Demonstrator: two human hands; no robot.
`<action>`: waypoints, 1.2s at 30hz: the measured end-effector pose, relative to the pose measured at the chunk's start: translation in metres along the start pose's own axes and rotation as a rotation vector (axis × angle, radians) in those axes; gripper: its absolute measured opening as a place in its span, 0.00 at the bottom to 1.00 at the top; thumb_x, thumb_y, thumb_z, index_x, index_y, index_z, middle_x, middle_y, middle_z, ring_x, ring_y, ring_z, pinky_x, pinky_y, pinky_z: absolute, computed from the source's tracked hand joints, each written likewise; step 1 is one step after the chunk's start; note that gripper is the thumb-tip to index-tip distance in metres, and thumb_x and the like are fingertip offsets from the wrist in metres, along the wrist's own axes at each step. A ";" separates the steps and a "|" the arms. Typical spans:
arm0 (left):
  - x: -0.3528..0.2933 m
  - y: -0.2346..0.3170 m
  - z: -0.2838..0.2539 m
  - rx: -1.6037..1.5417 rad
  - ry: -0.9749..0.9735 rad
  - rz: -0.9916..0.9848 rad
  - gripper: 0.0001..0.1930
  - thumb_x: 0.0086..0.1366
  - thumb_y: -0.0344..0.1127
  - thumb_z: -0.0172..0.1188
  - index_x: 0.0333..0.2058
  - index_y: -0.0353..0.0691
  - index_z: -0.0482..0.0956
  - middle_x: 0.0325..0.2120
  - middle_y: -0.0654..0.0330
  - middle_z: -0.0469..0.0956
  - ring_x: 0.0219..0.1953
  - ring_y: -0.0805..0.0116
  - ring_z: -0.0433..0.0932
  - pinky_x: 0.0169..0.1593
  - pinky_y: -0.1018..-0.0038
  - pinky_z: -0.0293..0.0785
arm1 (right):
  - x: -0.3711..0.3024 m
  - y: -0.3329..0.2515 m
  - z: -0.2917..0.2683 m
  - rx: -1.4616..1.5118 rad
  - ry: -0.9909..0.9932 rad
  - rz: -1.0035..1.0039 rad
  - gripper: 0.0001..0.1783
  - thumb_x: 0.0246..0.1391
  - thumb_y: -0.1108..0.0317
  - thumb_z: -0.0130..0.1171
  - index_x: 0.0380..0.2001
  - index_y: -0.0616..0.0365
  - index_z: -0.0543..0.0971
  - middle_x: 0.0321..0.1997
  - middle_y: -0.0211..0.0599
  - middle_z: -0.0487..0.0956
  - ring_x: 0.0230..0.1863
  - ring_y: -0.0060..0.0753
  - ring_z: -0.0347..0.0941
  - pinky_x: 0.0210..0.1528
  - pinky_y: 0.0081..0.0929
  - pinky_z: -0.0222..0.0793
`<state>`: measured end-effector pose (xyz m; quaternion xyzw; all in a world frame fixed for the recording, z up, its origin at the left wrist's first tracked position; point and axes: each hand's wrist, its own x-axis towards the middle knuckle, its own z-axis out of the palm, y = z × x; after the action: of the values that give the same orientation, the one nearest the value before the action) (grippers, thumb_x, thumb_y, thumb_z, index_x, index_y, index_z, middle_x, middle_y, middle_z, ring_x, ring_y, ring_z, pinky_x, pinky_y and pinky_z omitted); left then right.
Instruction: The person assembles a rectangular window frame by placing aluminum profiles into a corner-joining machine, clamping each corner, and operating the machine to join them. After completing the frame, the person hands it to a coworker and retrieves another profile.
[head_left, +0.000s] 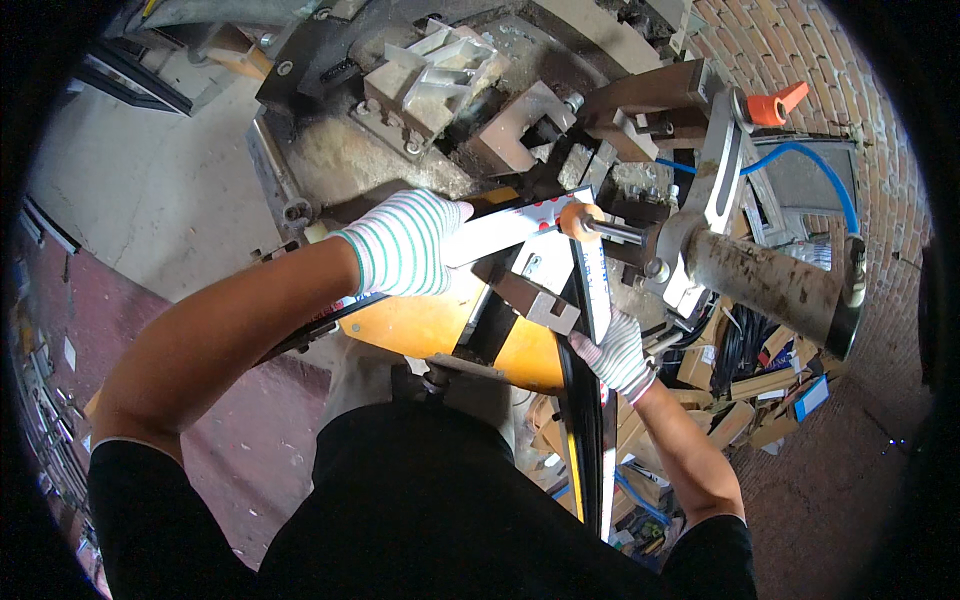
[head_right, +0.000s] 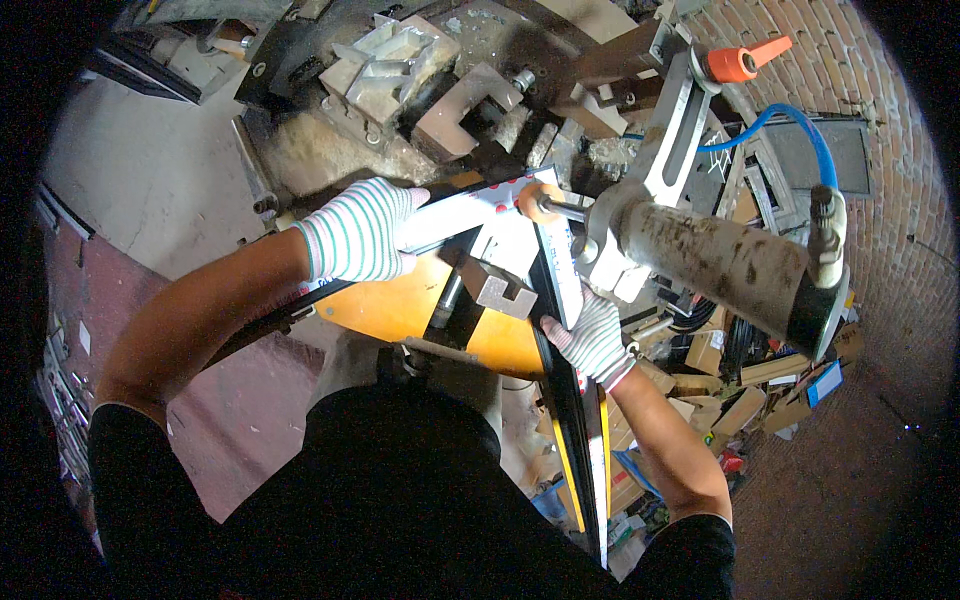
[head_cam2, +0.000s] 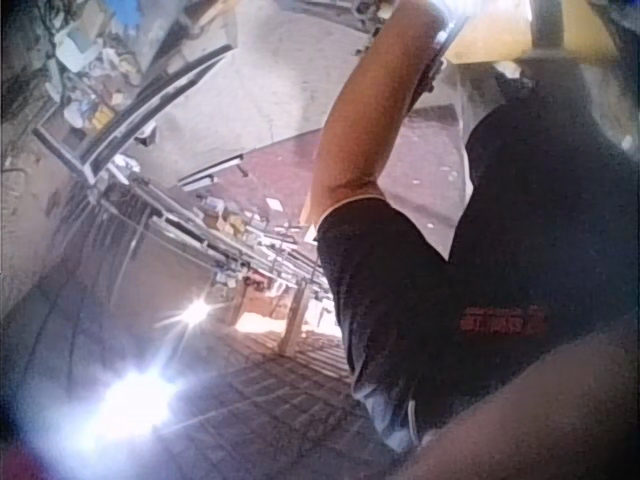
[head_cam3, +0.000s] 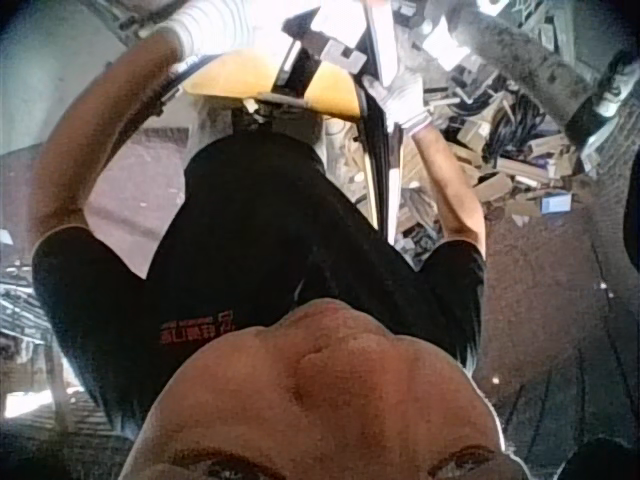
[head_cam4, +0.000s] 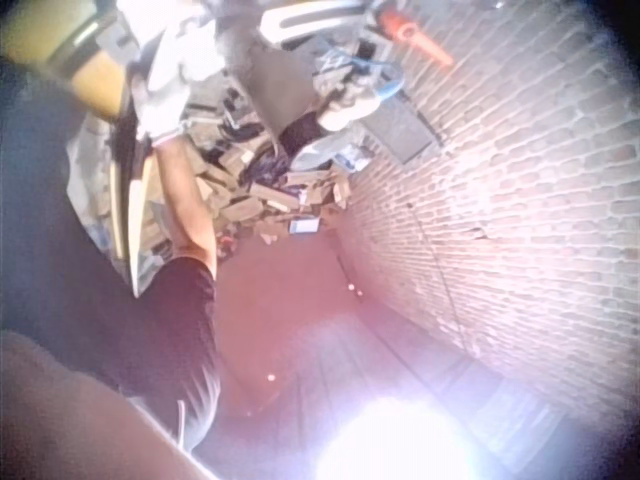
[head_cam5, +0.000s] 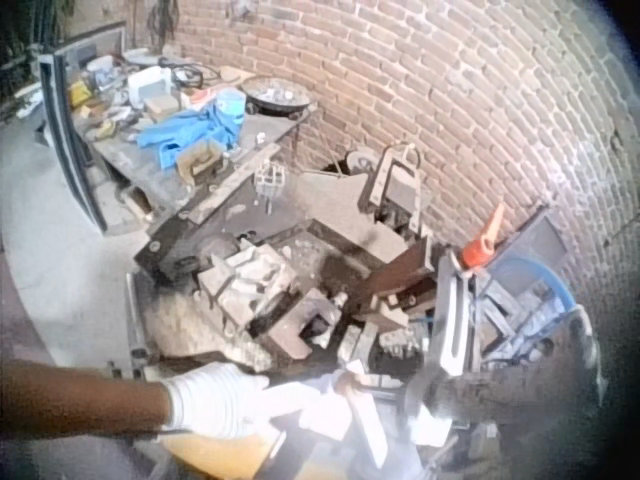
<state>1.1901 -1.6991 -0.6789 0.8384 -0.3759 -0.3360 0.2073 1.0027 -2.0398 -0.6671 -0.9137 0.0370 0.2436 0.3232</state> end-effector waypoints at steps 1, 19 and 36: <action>-0.001 0.001 -0.001 -0.003 0.001 -0.001 0.43 0.55 0.47 0.70 0.62 0.20 0.73 0.42 0.35 0.85 0.41 0.42 0.87 0.48 0.60 0.84 | 0.001 0.001 0.001 -0.014 0.012 -0.023 0.39 0.50 0.55 0.71 0.63 0.62 0.73 0.48 0.51 0.84 0.47 0.54 0.84 0.55 0.40 0.79; -0.001 0.008 -0.006 0.027 -0.075 -0.060 0.41 0.55 0.50 0.69 0.61 0.23 0.75 0.40 0.37 0.86 0.39 0.43 0.87 0.47 0.59 0.85 | 0.000 0.007 0.003 -0.176 0.017 -0.090 0.36 0.50 0.64 0.69 0.63 0.63 0.73 0.52 0.46 0.85 0.54 0.46 0.83 0.64 0.38 0.75; -0.002 0.005 0.003 0.029 0.099 -0.014 0.34 0.55 0.48 0.71 0.54 0.27 0.80 0.40 0.36 0.85 0.41 0.39 0.86 0.48 0.55 0.83 | 0.000 -0.009 -0.002 -0.225 0.018 0.125 0.38 0.49 0.50 0.70 0.56 0.67 0.77 0.40 0.66 0.84 0.41 0.66 0.83 0.47 0.48 0.81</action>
<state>1.1843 -1.7010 -0.6772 0.8595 -0.3643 -0.2898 0.2113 1.0061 -2.0338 -0.6603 -0.9422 0.0690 0.2579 0.2026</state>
